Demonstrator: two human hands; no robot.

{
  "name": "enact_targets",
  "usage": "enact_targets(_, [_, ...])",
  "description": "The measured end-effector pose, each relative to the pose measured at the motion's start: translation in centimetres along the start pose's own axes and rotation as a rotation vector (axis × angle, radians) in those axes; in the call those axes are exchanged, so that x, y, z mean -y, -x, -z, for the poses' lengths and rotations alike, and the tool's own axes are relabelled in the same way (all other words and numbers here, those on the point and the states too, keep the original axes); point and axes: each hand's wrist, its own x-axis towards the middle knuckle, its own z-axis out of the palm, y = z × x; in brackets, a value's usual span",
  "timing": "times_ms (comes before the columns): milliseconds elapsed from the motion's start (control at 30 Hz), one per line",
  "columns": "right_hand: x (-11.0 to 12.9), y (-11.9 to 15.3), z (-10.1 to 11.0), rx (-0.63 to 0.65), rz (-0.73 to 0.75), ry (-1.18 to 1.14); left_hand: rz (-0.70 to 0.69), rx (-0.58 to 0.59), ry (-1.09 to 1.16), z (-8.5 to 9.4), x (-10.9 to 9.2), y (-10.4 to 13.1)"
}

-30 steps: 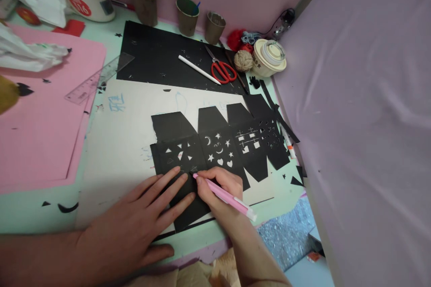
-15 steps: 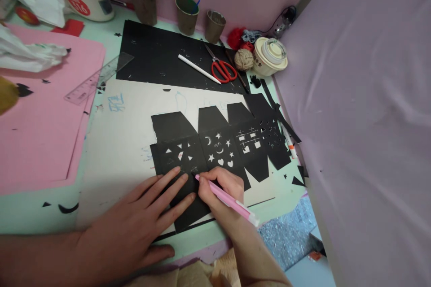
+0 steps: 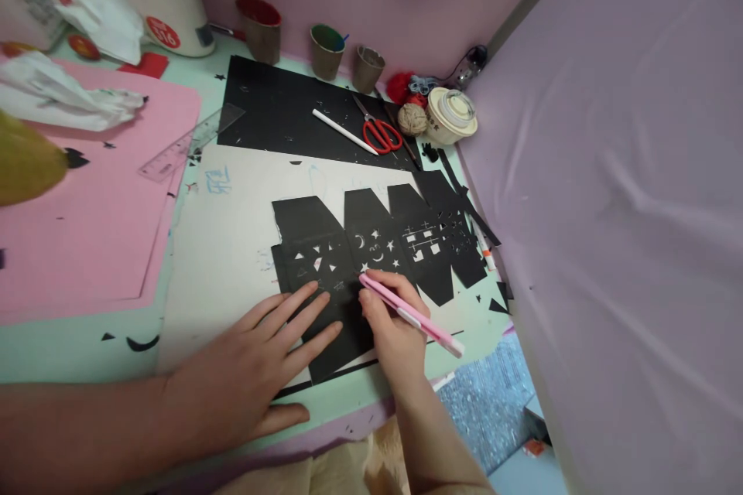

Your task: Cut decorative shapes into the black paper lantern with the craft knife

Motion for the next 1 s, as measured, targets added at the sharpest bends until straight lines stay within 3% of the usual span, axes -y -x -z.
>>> enact_targets(100, [0.1, 0.3, -0.4, 0.024, -0.023, 0.054, -0.005, -0.041, 0.013, -0.1, 0.2, 0.1])
enact_targets(367, [-0.8, 0.2, -1.4, -0.015, 0.157, 0.256, -0.099, -0.080, 0.050, -0.6, 1.2, 0.3])
enact_targets(1000, [-0.9, 0.0, -1.5, 0.046, 0.162, 0.300, -0.117, -0.153, 0.003, -1.2, 1.2, 0.2])
